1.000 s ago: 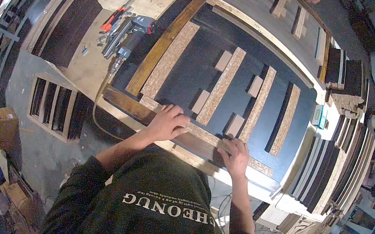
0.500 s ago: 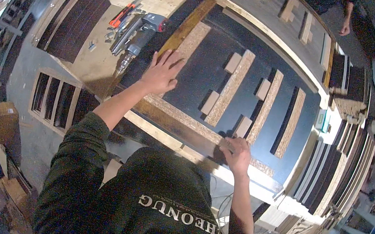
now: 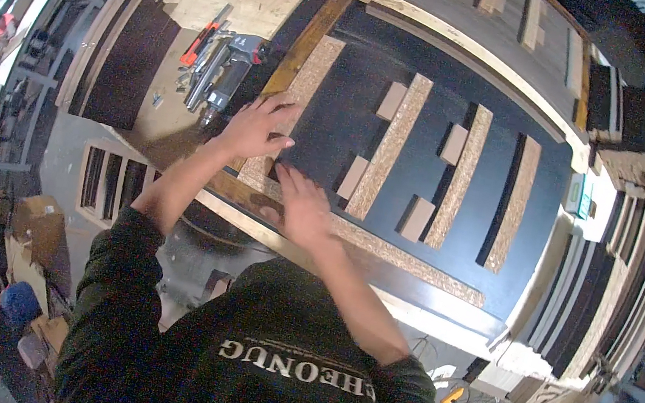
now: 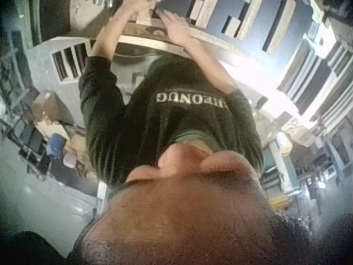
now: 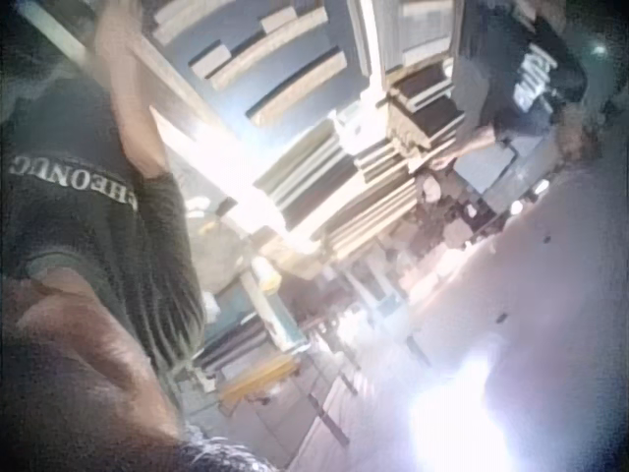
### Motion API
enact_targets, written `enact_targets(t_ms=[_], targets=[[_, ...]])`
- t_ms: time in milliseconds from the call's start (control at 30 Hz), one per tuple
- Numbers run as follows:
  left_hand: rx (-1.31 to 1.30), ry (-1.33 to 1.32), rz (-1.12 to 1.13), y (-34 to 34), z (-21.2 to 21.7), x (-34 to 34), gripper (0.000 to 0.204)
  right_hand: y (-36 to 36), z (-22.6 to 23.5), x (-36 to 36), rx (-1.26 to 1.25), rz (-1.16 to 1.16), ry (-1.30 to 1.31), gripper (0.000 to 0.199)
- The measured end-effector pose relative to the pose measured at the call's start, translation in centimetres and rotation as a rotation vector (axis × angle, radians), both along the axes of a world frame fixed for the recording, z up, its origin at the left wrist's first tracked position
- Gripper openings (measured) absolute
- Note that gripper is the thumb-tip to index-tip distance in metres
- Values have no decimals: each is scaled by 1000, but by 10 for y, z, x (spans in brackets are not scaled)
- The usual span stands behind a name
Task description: Assembling wooden furniture frames using a pneumatic nail gun and wood pieces.
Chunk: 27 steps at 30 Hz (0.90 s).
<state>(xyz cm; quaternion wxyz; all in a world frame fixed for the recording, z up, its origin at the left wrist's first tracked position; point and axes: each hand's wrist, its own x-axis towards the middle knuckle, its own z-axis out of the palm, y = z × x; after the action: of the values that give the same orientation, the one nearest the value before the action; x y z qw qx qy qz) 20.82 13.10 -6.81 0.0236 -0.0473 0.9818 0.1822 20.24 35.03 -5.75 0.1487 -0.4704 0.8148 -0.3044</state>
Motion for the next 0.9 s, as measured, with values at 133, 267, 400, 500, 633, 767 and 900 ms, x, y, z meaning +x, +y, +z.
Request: enact_targets(t_ms=[133,267,400,500,633,767,900], targets=[[-59,71,27,-1,-4,15,70,-25,-30,12,-48,-30,-85,69],[33,56,35,-14,3,13,61,-27,-28,13,0,40,-37,65],[73,99,77,-8,-1,-20,60,-26,-32,12,36,33,-30,57],[-21,233,125,-2,-23,-30,63,-36,-21,17,-71,13,2,53],[-32,247,30,-6,-43,-32,65,-40,-20,23,-111,-66,8,43],[35,276,40,-2,-42,-30,66,-42,-16,20,-24,-110,-15,48],[105,276,28,1,-34,-31,70,-33,-25,15,84,-41,32,60]])
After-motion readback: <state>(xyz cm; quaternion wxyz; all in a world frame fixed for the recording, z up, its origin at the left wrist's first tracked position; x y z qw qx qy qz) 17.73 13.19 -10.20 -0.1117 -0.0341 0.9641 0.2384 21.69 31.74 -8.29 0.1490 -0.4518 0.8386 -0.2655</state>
